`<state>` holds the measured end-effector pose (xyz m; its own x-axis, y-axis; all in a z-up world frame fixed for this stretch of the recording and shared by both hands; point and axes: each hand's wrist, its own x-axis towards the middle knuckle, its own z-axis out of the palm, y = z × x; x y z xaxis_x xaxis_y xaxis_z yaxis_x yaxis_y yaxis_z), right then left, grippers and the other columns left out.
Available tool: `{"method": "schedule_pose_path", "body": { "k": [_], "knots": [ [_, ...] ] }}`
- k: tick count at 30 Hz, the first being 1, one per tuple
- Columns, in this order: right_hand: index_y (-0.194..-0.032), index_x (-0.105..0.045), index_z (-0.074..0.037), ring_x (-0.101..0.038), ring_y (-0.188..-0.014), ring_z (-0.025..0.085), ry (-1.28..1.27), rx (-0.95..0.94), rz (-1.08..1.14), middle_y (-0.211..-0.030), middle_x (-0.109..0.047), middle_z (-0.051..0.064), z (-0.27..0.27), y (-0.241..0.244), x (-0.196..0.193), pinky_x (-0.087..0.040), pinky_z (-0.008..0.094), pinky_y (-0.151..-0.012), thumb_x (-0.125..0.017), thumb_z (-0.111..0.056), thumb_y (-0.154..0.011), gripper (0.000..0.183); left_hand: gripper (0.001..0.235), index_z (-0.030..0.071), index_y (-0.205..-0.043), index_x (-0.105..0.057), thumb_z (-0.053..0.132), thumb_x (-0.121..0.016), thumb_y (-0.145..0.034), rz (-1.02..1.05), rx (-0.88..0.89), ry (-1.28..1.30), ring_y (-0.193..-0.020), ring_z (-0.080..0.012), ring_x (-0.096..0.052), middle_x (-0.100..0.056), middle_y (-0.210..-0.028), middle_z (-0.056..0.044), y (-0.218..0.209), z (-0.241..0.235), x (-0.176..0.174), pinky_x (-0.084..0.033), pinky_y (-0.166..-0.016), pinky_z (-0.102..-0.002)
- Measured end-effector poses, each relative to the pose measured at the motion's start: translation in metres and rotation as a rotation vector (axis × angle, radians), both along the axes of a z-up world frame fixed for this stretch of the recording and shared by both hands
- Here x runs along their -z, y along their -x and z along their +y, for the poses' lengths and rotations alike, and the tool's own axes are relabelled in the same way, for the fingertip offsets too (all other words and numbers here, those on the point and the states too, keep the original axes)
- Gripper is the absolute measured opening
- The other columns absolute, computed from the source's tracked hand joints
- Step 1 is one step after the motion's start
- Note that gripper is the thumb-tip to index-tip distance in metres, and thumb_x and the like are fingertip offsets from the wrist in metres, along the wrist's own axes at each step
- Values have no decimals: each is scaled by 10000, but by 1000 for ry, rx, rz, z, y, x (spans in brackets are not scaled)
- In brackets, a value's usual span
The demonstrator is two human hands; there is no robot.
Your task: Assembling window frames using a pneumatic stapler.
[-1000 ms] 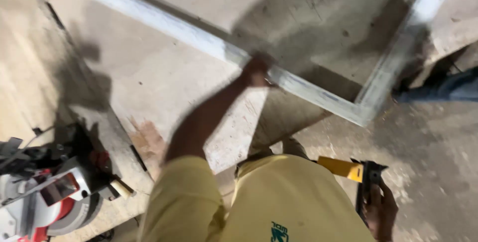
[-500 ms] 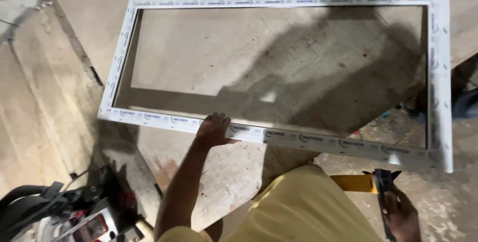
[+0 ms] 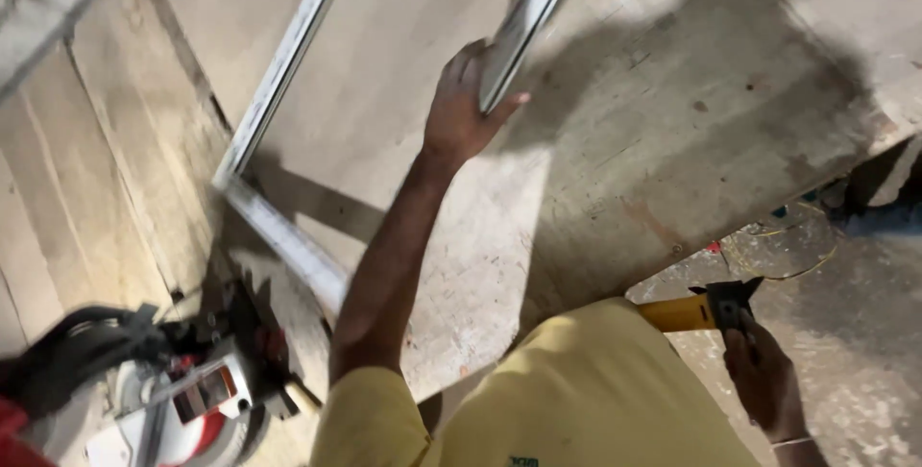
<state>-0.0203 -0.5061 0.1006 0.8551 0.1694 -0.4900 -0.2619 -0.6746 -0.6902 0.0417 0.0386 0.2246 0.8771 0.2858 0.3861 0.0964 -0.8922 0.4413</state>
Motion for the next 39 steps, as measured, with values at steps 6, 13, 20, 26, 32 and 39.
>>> {"method": "schedule_pose_path", "body": {
  "k": [6,13,20,26,32,39],
  "knots": [
    [-1466,-591,-44,-482,-633,89,-179,86,95,-729,-556,41,2,4,1,-415,285,-541,-567,-234,-1046,461,612,9,-1329,-619,498,-695,-968,330,-233,124,-1218,-395,-593,-649,-1320,-203,115,46,119,-468,-1061,-478],
    [-1480,-612,-80,-515,-592,118,53,-136,19,-679,-594,115,46,-26,-46,-433,321,-528,-569,-275,-1069,457,1152,56,-1252,-645,782,-752,-364,293,-125,-458,-1284,-428,-573,-654,-1289,-171,239,22,214,-443,-949,-696],
    [-1403,-612,-18,-518,-592,89,-101,-458,-68,-697,-588,56,129,-53,-83,-442,274,-525,-593,-208,-1020,428,827,130,-1462,-556,485,-842,-772,476,90,-98,-1421,-289,-471,-583,-1436,-84,197,-6,218,-312,-1195,-549],
    [-1334,-629,-43,-404,-491,61,-386,-598,138,-622,-476,10,229,-50,-96,-321,241,-432,-564,-245,-1054,351,1050,43,-1487,-404,683,-741,-725,378,-227,-42,-1351,-464,-438,-530,-1477,-281,204,-29,199,-307,-1106,-632],
    [-1284,-634,-53,-395,-451,54,-572,-515,351,-662,-512,-15,350,-13,-75,-308,225,-395,-590,-277,-1054,325,832,-14,-1477,-463,677,-561,-1024,353,-446,494,-1184,-415,-646,-657,-1283,-307,248,34,222,-503,-1021,-503],
    [-1343,-598,-99,-427,-488,58,-630,-454,402,-708,-530,-16,394,-6,-21,-345,228,-420,-603,-304,-1064,347,1013,-8,-1369,-540,799,-367,-782,349,-445,739,-1114,-357,-706,-679,-1234,-265,245,30,167,-568,-953,-430]
  ]
}}
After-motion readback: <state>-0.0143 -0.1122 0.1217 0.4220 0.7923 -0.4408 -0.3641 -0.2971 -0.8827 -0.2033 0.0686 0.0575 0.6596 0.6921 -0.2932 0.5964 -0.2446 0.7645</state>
